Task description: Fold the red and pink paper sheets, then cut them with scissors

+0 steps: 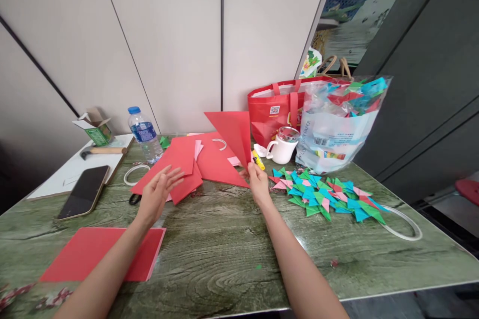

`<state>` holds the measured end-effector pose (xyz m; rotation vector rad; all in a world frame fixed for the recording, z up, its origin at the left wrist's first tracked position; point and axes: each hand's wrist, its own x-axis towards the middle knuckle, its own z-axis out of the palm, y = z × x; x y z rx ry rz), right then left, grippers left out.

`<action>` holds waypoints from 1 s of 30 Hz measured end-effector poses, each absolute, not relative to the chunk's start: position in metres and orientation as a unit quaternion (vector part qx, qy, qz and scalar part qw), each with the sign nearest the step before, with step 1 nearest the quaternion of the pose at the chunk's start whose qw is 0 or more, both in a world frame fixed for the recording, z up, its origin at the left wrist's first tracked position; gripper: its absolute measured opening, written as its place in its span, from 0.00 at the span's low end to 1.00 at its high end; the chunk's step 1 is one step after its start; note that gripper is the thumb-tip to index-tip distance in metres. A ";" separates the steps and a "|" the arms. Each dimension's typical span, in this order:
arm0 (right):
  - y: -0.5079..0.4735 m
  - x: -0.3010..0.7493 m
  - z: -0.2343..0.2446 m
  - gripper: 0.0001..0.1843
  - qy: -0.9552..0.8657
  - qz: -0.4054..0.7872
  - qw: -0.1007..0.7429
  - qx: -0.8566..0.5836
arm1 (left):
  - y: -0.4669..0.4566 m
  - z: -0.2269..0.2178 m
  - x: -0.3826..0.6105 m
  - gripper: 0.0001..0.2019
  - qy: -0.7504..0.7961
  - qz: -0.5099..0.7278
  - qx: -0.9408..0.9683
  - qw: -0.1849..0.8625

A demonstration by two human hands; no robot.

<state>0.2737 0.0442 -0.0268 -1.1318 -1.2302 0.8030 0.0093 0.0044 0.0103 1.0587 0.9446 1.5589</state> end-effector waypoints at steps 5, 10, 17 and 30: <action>0.028 0.259 -0.011 0.22 -0.585 0.422 0.549 -0.423 | 0.003 0.021 0.004 0.33 0.292 0.628 0.357 0.627; 0.016 0.252 -0.003 0.18 -0.673 0.413 0.463 -0.403 | 0.000 0.030 0.000 0.35 0.274 0.635 0.346 0.635; 0.016 0.255 -0.002 0.17 -0.735 0.345 0.408 -0.418 | -0.006 0.032 -0.002 0.25 0.352 0.594 0.353 0.631; 0.007 0.256 -0.003 0.16 -0.531 0.651 0.415 -0.350 | -0.017 0.035 -0.010 0.16 0.411 0.437 0.323 0.732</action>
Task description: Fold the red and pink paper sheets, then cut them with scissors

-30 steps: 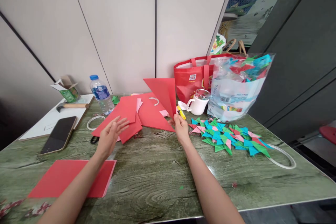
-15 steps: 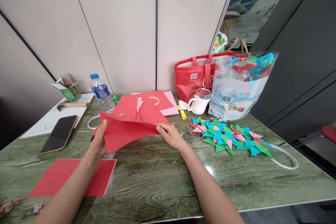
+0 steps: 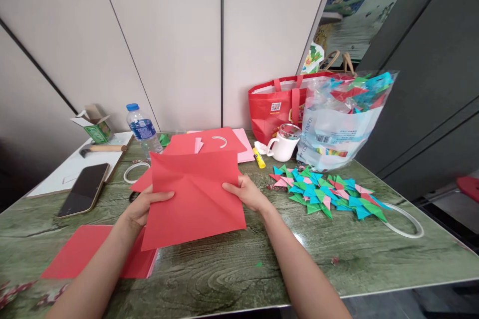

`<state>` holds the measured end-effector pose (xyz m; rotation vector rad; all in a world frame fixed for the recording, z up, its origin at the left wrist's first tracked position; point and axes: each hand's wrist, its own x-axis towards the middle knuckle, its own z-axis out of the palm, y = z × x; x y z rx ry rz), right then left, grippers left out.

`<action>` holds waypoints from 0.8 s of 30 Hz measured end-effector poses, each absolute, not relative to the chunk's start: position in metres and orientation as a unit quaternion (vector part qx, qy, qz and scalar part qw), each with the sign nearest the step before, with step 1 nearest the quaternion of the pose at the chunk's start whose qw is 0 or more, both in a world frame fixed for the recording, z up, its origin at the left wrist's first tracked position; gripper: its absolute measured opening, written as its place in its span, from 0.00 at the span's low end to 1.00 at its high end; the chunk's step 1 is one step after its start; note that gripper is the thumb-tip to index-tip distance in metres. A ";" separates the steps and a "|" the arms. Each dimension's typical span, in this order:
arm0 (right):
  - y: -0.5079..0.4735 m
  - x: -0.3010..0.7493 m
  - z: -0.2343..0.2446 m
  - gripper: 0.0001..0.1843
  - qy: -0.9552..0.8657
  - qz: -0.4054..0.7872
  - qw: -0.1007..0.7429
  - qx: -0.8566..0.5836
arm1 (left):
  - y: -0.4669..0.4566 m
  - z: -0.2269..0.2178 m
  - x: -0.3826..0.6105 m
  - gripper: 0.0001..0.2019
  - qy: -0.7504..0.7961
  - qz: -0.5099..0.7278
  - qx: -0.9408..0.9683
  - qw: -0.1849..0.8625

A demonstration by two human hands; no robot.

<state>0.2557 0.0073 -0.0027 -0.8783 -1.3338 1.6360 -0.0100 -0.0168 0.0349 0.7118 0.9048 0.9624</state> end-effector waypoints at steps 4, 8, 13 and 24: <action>0.006 0.257 -0.002 0.15 -0.475 0.709 0.420 -0.309 | -0.016 0.036 -0.013 0.15 0.405 0.418 0.325 0.746; 0.006 0.258 0.004 0.16 -0.447 0.720 0.415 -0.331 | -0.014 0.034 -0.012 0.16 0.395 0.413 0.326 0.753; 0.012 0.260 0.007 0.21 -0.428 0.698 0.487 -0.306 | -0.009 0.033 -0.013 0.16 0.437 0.437 0.289 0.731; 0.014 0.265 0.005 0.14 -0.642 0.513 0.470 -0.322 | -0.006 0.024 -0.009 0.14 0.449 0.451 0.289 0.715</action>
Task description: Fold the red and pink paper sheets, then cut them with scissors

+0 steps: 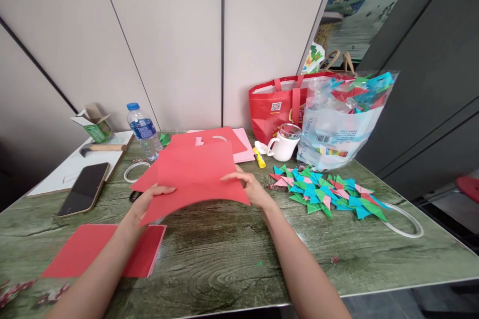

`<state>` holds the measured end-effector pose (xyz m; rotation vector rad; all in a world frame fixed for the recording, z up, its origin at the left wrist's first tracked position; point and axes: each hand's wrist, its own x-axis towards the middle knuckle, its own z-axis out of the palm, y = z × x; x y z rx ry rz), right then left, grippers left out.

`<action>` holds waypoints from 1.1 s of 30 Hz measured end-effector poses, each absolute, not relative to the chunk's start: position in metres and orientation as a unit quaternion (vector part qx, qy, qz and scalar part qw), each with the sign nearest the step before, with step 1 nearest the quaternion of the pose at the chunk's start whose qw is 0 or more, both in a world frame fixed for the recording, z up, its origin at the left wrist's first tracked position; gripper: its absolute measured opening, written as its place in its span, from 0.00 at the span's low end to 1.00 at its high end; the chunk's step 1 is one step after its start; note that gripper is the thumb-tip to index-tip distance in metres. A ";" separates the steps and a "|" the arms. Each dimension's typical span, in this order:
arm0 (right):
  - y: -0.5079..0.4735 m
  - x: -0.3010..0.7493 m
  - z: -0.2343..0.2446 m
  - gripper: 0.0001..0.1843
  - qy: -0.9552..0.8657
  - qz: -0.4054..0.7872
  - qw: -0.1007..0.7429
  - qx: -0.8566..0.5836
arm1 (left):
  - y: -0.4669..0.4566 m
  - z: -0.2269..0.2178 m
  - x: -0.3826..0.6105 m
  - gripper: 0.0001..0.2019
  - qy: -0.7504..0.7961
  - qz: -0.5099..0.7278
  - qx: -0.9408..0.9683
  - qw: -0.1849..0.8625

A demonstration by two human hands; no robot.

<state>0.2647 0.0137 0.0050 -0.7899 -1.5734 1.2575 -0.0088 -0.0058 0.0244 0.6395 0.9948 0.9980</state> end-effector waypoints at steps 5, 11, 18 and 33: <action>0.017 0.252 -0.004 0.11 -0.507 0.519 0.582 -0.368 | -0.012 0.032 0.000 0.20 0.297 0.457 0.377 0.749; 0.021 0.242 -0.015 0.10 -0.446 0.489 0.640 -0.391 | -0.017 0.040 0.016 0.39 0.267 0.543 0.443 0.662; 0.021 0.241 -0.014 0.14 -0.416 0.487 0.651 -0.408 | -0.011 0.025 0.021 0.20 0.376 0.601 0.454 0.540; 0.020 0.249 -0.006 0.26 -0.432 0.541 0.632 -0.349 | -0.008 0.018 0.020 0.22 0.402 0.625 0.431 0.512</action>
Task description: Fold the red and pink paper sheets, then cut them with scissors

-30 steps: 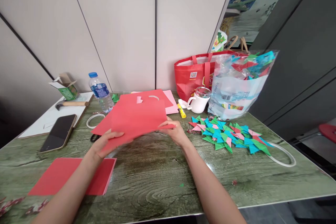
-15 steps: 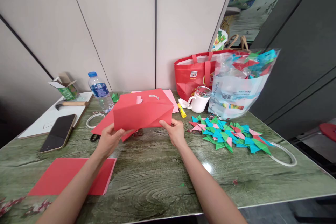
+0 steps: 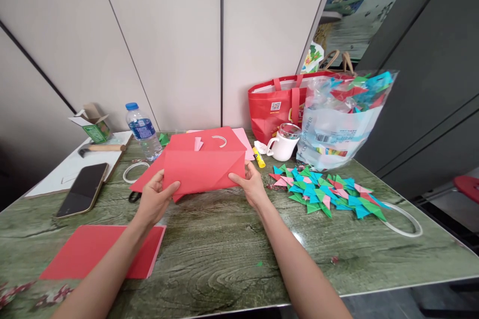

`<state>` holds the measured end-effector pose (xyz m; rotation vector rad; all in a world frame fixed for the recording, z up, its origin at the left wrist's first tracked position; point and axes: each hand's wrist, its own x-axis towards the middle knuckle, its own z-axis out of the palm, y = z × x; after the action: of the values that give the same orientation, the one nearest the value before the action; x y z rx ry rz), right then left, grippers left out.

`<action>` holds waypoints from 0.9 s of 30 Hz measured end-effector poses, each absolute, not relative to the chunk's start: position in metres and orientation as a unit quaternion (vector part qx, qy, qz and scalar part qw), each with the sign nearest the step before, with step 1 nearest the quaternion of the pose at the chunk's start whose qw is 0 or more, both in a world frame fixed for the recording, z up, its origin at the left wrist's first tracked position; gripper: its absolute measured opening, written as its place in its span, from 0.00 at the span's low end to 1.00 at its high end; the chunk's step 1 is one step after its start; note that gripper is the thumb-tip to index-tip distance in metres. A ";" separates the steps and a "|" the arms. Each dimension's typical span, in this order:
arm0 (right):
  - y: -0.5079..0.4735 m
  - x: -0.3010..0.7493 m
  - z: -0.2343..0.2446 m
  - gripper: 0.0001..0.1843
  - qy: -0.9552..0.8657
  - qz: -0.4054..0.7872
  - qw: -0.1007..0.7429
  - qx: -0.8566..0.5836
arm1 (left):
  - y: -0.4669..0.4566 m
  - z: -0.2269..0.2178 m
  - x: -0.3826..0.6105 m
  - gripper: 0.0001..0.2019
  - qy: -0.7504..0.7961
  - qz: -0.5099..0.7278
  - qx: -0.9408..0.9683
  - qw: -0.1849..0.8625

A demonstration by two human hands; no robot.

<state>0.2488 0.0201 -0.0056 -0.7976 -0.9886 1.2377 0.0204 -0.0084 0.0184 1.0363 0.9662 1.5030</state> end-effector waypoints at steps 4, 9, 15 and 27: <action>0.021 0.248 -0.008 0.23 -0.439 0.507 0.640 -0.374 | -0.009 0.017 0.017 0.26 0.408 0.587 0.495 0.494; 0.023 0.247 -0.016 0.19 -0.434 0.489 0.632 -0.416 | -0.009 0.022 0.013 0.23 0.419 0.577 0.482 0.509; 0.019 0.242 -0.020 0.14 -0.448 0.466 0.625 -0.437 | -0.006 0.020 0.012 0.16 0.455 0.622 0.430 0.470; 0.014 0.244 -0.002 0.39 -0.477 0.524 0.612 -0.351 | -0.011 0.030 0.016 0.34 0.428 0.611 0.472 0.471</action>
<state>0.2436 0.0136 -0.0022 -0.8106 -1.1010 1.2077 0.0158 -0.0114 0.0302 1.1551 1.0474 1.4955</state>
